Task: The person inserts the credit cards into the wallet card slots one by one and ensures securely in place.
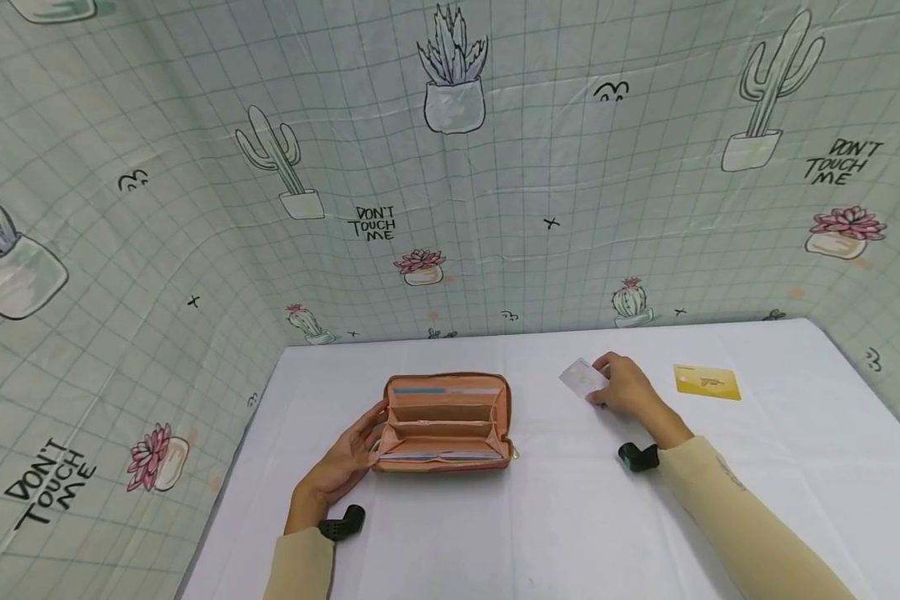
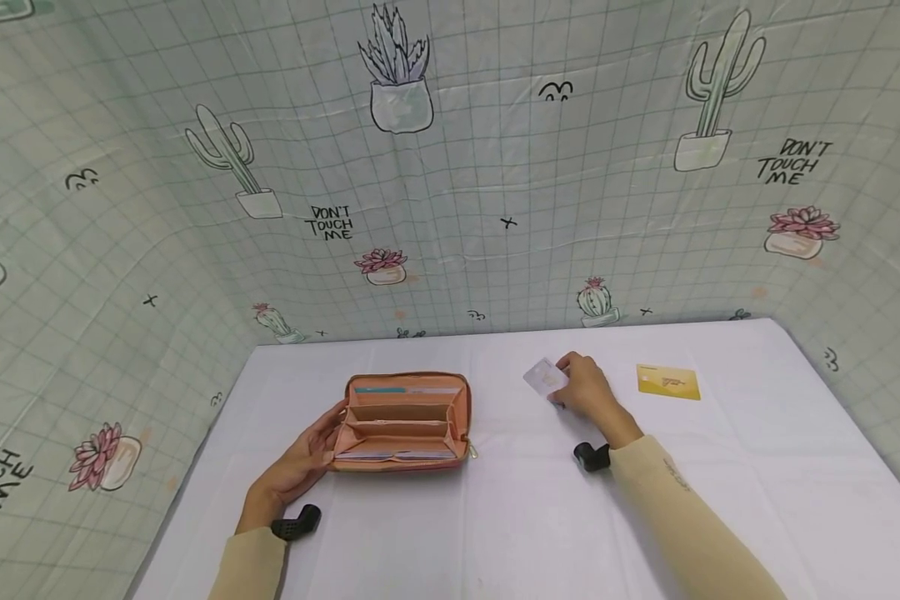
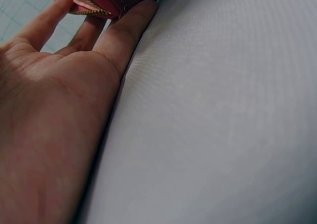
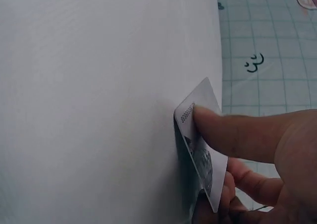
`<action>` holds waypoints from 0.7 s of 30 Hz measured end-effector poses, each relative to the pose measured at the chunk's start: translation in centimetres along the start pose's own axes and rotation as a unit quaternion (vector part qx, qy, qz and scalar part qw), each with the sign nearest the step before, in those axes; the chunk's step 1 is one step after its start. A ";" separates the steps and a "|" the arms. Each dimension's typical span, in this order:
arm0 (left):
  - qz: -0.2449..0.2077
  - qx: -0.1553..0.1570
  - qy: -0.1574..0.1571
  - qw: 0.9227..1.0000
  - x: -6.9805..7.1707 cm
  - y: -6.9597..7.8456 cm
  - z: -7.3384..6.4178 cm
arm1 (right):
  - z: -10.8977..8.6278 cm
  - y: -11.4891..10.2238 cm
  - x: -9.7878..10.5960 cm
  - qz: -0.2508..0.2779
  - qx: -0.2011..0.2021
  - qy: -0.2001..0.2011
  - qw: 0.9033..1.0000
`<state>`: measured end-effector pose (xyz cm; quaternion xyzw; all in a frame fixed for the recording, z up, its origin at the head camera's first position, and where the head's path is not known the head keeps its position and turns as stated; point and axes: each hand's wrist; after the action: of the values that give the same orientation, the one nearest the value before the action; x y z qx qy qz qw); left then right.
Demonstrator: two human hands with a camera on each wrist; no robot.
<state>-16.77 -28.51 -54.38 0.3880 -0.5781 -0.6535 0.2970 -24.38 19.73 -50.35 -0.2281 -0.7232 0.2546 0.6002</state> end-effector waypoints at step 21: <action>-0.004 0.002 -0.002 1.000 0.5 -0.5 0.1 | -1.5 -7.2 1.3 0.100 0.153 0.054 0.982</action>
<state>-17.05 -28.82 -54.93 0.3890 -0.5787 -0.6544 0.2926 -23.28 15.17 -44.56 -0.2179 -0.6160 0.4079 0.6377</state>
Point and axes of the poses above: each hand's wrist, its own z-axis towards the middle knuckle, its own x-axis out of the back of the hand, y = z × x, and after that the axes turned 1 degree about -x, right-handed
